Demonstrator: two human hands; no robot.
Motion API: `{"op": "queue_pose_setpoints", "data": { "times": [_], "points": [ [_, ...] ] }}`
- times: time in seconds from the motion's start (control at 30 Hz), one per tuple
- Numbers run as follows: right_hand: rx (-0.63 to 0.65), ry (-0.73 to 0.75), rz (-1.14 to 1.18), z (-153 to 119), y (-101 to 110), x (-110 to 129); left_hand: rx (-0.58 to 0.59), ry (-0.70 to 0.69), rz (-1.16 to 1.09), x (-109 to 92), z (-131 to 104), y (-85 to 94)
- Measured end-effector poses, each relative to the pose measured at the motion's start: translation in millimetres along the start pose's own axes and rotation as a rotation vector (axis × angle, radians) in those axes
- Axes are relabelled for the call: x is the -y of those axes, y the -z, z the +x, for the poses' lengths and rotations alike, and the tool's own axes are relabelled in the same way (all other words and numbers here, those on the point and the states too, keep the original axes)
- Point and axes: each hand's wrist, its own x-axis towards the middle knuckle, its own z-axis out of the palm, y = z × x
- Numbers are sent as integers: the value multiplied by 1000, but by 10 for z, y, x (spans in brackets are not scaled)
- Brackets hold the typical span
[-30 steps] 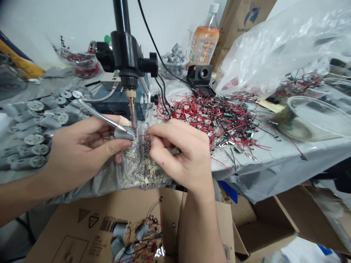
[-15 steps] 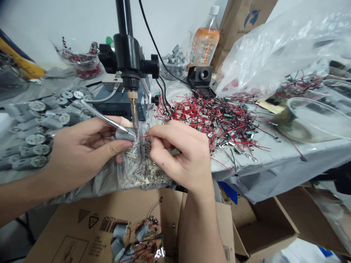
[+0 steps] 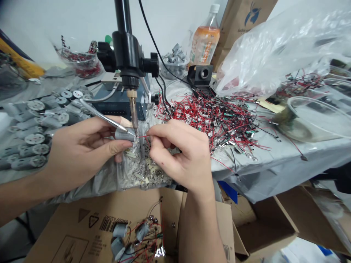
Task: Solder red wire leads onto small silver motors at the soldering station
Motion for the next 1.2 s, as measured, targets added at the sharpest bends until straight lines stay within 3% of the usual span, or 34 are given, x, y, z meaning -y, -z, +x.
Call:
{"op": "queue_pose_setpoints", "data": {
  "times": [0.3,0.67,0.93,1.2],
  "points": [
    [12,-9,-8,1,9,8,-32,-2,-37,-13,-10,-5],
    [63,-12,5,-6,64,-5,9,5,-5,5,1,15],
    [178,-33,-43,0,289,24,18,1,17,5,-21,52],
    [141,-144,-154,-110,678,33,-17,144,27,-43,13,86]
  ]
}}
